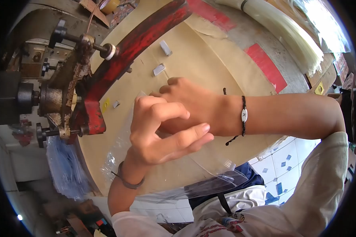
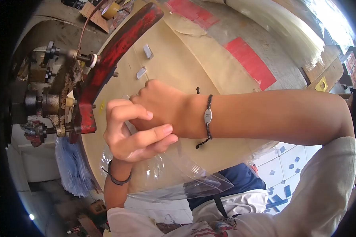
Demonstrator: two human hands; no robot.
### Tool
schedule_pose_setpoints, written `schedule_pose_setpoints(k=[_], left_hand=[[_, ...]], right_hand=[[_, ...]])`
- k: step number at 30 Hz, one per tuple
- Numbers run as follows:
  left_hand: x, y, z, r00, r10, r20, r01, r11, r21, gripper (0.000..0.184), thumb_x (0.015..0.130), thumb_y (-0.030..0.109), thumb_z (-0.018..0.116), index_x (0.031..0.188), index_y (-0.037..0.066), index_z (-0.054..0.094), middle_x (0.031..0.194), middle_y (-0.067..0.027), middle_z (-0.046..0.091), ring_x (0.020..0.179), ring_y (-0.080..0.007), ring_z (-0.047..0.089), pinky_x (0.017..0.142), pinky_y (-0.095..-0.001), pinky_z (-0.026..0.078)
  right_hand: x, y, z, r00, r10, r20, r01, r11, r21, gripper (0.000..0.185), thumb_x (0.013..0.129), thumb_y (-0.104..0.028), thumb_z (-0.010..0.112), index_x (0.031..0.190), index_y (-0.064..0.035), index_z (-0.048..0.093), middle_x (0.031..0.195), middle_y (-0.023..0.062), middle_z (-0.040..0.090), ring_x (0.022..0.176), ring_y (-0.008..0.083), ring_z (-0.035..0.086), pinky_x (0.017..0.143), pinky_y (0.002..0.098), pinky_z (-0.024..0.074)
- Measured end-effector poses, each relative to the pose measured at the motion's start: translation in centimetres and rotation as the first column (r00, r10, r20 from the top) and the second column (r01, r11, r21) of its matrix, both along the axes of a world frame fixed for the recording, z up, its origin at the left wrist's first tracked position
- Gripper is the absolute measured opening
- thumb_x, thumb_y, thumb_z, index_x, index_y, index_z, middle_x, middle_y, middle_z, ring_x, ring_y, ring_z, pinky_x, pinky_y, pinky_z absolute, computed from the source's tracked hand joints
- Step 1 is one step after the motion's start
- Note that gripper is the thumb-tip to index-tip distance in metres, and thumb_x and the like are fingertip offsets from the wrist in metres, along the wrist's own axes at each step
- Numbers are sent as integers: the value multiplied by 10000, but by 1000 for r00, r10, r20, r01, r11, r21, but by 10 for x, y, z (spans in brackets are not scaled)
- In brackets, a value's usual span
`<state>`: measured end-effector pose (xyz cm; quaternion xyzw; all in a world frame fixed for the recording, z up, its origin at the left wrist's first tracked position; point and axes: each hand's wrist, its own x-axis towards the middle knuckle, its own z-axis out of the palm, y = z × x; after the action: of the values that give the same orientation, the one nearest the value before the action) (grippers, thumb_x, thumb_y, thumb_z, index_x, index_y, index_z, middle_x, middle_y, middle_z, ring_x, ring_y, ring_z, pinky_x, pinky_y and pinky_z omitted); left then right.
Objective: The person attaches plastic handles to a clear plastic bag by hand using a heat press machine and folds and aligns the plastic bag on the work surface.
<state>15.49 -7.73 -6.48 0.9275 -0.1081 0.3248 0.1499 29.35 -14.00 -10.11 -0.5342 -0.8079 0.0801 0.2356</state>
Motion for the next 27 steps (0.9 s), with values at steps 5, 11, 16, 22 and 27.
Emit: schedule_pose_setpoints(k=[5, 11, 16, 22, 27], left_hand=[[3, -14, 1, 988, 139, -62, -142, 988, -54, 428, 605, 236, 949, 1003, 254, 794, 947, 42, 567, 855, -180, 510, 760, -350, 390], [3, -6, -5, 999, 41, 36, -41, 999, 8, 361, 649, 262, 929, 978, 260, 780, 902, 67, 536, 828, -177, 474, 727, -333, 336], [3, -4, -8, 996, 77, 32, -78, 997, 18, 329, 705, 279, 906, 1009, 252, 783, 898, 59, 537, 834, -176, 470, 745, -346, 344], [1, -14, 2, 985, 172, -26, -169, 982, 81, 370, 757, 336, 868, 1104, 245, 780, 890, 48, 524, 852, -182, 469, 777, -356, 343], [2, -15, 1, 988, 151, -36, -149, 987, 55, 353, 723, 265, 901, 1053, 232, 781, 897, 34, 522, 856, -194, 471, 761, -358, 371]], right_hand=[[7, -3, -2, 976, 31, -214, -11, 995, 95, 172, 771, -184, 669, 806, -57, 559, 815, 93, 619, 743, 305, 594, 703, 413, 487], [6, 1, 5, 987, -27, -158, 11, 995, -102, 205, 768, -179, 675, 867, -48, 554, 830, 108, 633, 769, 315, 621, 715, 425, 491], [13, -2, 5, 981, 45, -187, -30, 996, 80, 148, 789, -172, 660, 718, -67, 585, 755, 106, 670, 689, 319, 656, 611, 420, 504], [19, -14, 26, 949, 50, -312, -72, 996, -60, 208, 772, -157, 692, 808, -7, 552, 789, 152, 650, 717, 363, 618, 640, 447, 492], [15, 0, -1, 943, 41, -331, -31, 999, 38, 202, 765, -169, 680, 815, -15, 559, 770, 163, 656, 706, 383, 629, 634, 465, 493]])
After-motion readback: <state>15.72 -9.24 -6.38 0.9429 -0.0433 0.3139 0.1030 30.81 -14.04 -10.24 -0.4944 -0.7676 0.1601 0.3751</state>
